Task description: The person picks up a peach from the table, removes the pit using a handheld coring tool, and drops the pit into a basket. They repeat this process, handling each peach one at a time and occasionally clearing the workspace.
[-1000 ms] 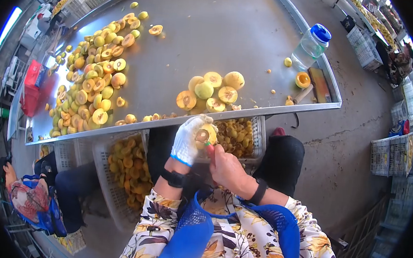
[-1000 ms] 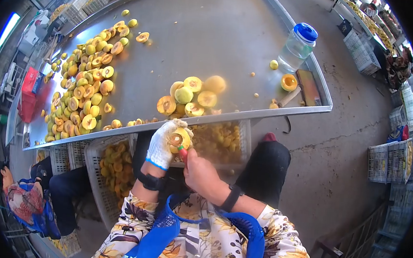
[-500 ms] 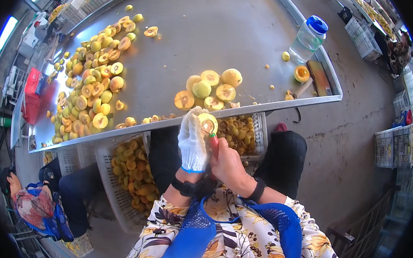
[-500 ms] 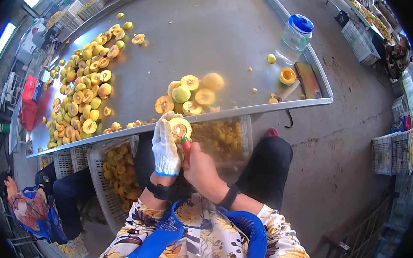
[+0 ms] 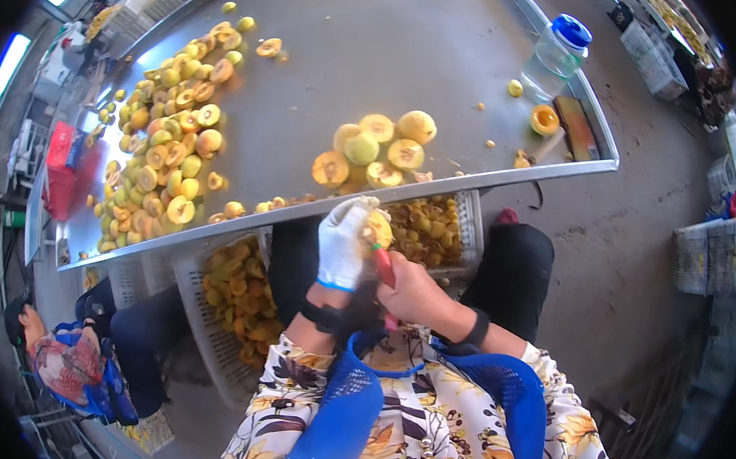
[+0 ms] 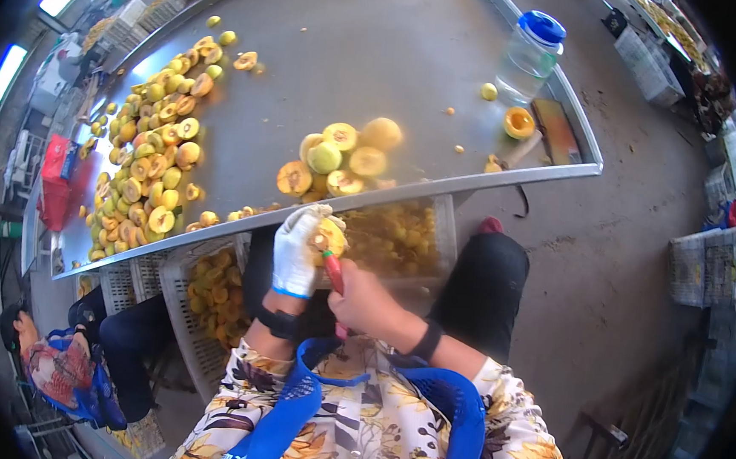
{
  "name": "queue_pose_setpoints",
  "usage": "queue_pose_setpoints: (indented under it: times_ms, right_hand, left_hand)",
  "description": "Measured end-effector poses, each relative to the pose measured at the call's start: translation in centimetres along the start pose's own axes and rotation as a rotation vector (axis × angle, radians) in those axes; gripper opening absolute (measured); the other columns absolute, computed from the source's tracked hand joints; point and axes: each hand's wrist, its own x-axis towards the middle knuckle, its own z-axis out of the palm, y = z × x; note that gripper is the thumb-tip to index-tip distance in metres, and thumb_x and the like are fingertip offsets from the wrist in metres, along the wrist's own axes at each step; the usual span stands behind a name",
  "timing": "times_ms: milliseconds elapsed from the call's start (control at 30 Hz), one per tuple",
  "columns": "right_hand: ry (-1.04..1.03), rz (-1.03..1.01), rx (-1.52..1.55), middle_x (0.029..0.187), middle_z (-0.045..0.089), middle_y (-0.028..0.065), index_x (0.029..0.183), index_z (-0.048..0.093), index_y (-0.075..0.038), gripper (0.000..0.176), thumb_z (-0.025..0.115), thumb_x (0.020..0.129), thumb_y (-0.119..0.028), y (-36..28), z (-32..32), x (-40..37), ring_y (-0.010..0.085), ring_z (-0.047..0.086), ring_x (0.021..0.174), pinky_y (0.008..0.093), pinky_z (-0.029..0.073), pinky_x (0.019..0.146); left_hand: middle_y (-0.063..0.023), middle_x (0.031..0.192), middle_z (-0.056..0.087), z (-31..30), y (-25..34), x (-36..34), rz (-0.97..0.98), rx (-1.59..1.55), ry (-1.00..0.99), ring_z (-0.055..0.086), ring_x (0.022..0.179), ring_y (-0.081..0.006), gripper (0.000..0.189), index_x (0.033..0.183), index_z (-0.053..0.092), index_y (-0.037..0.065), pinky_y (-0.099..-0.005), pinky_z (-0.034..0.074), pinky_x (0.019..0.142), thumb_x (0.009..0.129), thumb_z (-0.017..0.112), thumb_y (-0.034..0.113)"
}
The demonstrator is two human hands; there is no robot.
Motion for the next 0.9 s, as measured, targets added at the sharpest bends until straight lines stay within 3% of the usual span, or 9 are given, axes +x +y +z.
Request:
queue_pose_setpoints:
  times_ms: [67,133,300,400,533,667,700,800,900]
  right_hand:
    - [-0.046,-0.085,0.01,0.07,0.057,0.0125,0.091,0.05,0.002,0.019,0.057,0.076,-0.008,1.2,-0.3,0.7,0.0212,0.057,0.061,0.034,0.047,0.06]
    - [-0.104,-0.041,0.073,0.071,0.055,0.0053,0.09,0.053,-0.001,0.016,0.056,0.076,-0.007,1.5,-0.3,1.0,0.0134,0.052,0.061,0.0267,0.044,0.058]
    - [-0.229,-0.062,0.269,0.07,0.054,0.0015,0.089,0.054,-0.002,0.013,0.057,0.076,-0.006,2.5,-0.2,1.2,0.0078,0.05,0.057,0.0233,0.042,0.052]
    - [-0.314,0.053,0.382,0.067,0.052,0.0013,0.09,0.052,-0.002,0.015,0.057,0.076,-0.004,1.7,-0.8,0.9,0.0084,0.048,0.051,0.023,0.041,0.047]
    - [-0.448,0.139,0.596,0.072,0.05,0.0013,0.093,0.051,-0.001,0.02,0.056,0.075,-0.006,2.0,-1.4,0.6,0.0088,0.049,0.061,0.0235,0.043,0.054]
    - [-0.569,0.175,0.748,0.068,0.047,0.0005,0.098,0.047,-0.002,0.022,0.056,0.078,-0.005,2.2,-1.2,0.5,0.0079,0.045,0.055,0.0225,0.04,0.047]
    - [-0.583,0.186,0.769,0.067,0.046,0.0003,0.099,0.047,-0.002,0.022,0.056,0.079,-0.004,2.1,-1.2,0.4,0.0075,0.044,0.053,0.0223,0.039,0.045]
    - [-0.63,0.274,0.938,0.06,0.043,-0.0005,0.096,0.048,-0.003,0.017,0.055,0.081,-0.002,1.8,-1.3,0.5,0.0071,0.039,0.042,0.0212,0.034,0.037]
    - [-0.673,0.19,1.009,0.059,0.043,-0.0005,0.097,0.048,-0.002,0.017,0.054,0.082,-0.002,2.4,-0.7,0.8,0.0071,0.037,0.041,0.0217,0.034,0.037]
  left_hand:
    - [-0.0096,0.081,0.065,0.3,-0.4,-0.4,0.135,0.048,0.067,0.06,0.065,-0.0118,0.014,0.095,0.064,-0.003,-0.0225,0.049,0.058,0.088,0.057,0.008]
    - [-0.0093,0.081,0.066,-0.1,-0.7,0.0,0.147,0.067,0.052,0.06,0.067,-0.0126,0.015,0.095,0.064,-0.003,-0.0233,0.049,0.06,0.088,0.056,0.009]
    - [-0.0134,0.081,0.066,-1.5,0.1,0.2,-0.11,-0.165,-0.205,0.062,0.07,-0.0162,0.019,0.092,0.063,-0.003,-0.0263,0.051,0.064,0.088,0.054,0.013]
    - [-0.0125,0.08,0.066,-0.6,0.2,-0.2,0.069,0.064,-0.087,0.061,0.068,-0.015,0.018,0.092,0.063,-0.003,-0.0252,0.05,0.062,0.088,0.055,0.012]
    - [-0.0103,0.08,0.065,0.0,-0.5,-0.2,0.209,0.257,0.041,0.061,0.067,-0.0139,0.016,0.091,0.064,-0.003,-0.0238,0.049,0.059,0.088,0.055,0.011]
    - [-0.0105,0.082,0.065,-0.4,0.2,-0.9,-0.091,-0.197,-0.192,0.061,0.07,-0.0127,0.017,0.09,0.064,-0.002,-0.0236,0.049,0.059,0.089,0.055,0.012]
    - [-0.0103,0.084,0.065,-0.4,0.3,-0.9,-0.078,-0.177,-0.19,0.06,0.071,-0.0122,0.015,0.089,0.063,-0.001,-0.023,0.049,0.06,0.089,0.056,0.012]
    - [-0.009,0.086,0.065,0.3,0.0,-0.4,0.14,0.155,0.033,0.06,0.072,-0.012,0.012,0.09,0.062,0.0,-0.0226,0.049,0.061,0.087,0.057,0.011]
    - [-0.006,0.087,0.064,-1.2,1.2,1.0,0.401,0.139,0.296,0.06,0.073,-0.0115,0.015,0.096,0.063,0.0,-0.023,0.049,0.064,0.087,0.058,0.011]
